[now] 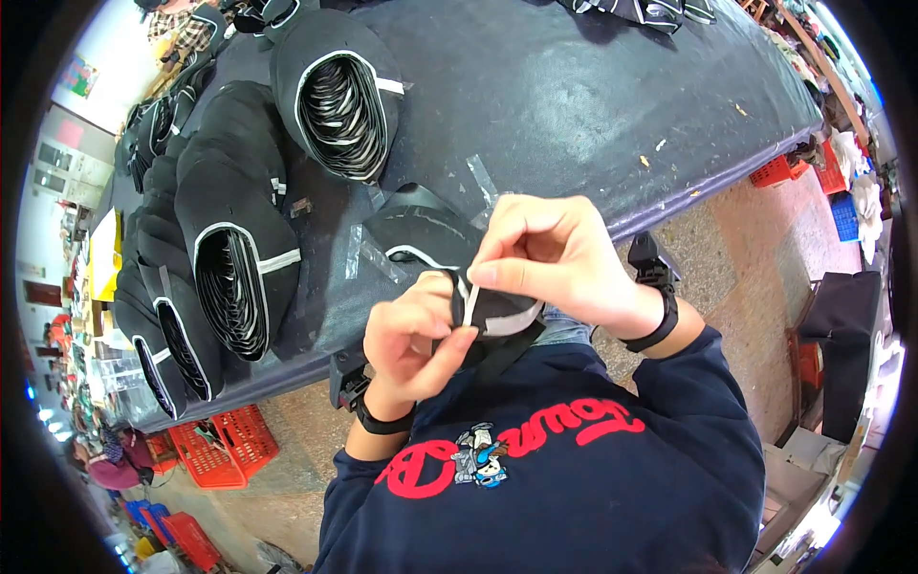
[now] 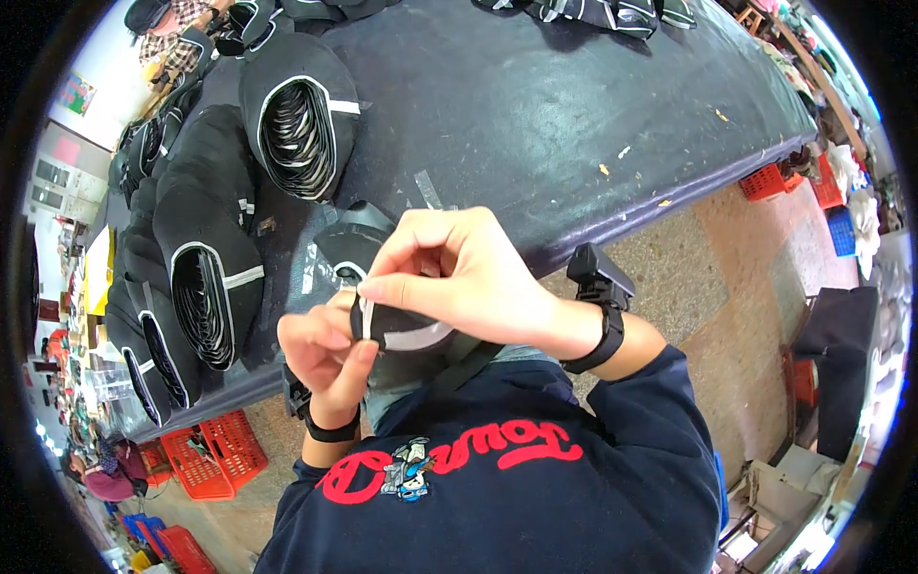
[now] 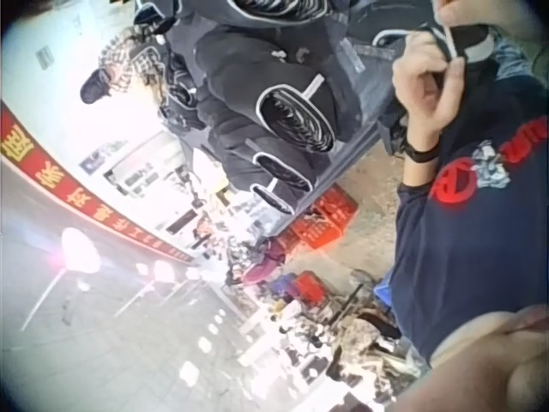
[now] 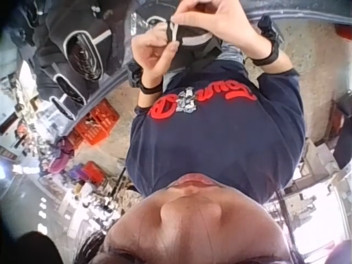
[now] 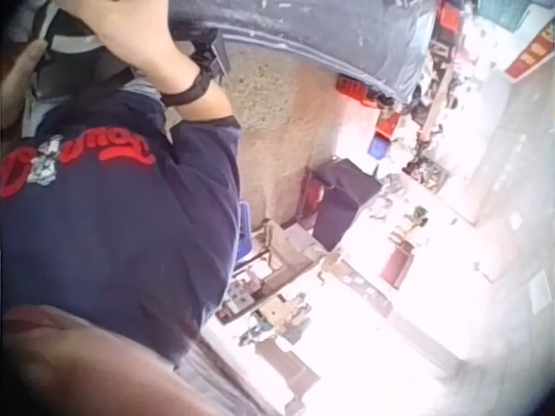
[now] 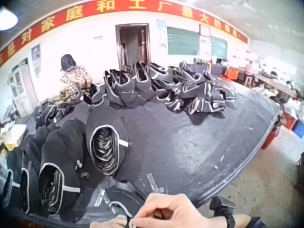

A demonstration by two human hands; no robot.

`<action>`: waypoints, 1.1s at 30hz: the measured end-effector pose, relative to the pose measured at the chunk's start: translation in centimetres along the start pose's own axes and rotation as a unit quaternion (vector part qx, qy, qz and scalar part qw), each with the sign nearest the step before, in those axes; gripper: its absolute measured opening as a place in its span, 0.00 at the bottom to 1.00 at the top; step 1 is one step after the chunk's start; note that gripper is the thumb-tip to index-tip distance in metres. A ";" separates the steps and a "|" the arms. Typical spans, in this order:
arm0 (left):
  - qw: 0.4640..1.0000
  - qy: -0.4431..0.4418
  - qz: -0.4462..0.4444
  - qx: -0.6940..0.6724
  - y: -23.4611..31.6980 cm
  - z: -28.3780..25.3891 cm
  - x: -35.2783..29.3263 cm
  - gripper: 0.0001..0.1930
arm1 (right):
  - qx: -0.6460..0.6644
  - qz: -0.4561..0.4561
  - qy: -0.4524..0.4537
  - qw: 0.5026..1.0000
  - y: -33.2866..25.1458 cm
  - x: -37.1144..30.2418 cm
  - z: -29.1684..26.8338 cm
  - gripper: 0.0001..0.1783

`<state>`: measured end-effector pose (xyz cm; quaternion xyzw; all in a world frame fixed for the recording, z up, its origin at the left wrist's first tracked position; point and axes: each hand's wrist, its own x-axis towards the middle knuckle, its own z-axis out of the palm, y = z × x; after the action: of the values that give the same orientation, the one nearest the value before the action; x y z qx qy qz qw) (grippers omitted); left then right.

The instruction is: Applying adhesive strips and assembling upper components of shoes at a factory workbench.

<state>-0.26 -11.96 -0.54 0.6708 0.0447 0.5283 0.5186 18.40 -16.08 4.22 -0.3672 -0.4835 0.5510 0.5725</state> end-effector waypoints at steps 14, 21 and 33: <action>0.996 -0.038 -0.052 -0.069 1.0 0.0 -1.1 0.16 | -0.013 0.003 -0.015 1.000 2.1 -1.3 1.2 0.08; 0.929 -0.049 -0.230 -0.286 2.9 -2.1 1.0 0.15 | -0.028 -0.010 -0.184 0.982 1.5 1.6 -1.0 0.15; 0.885 -0.112 -0.421 -0.165 5.1 -5.9 3.7 0.23 | -0.054 -0.044 -0.390 0.918 1.2 4.4 -2.1 0.09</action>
<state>-5.60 -8.23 5.15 0.5479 0.1770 0.1813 0.7972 19.79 -11.40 3.18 -0.1316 -0.7130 0.5978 0.3418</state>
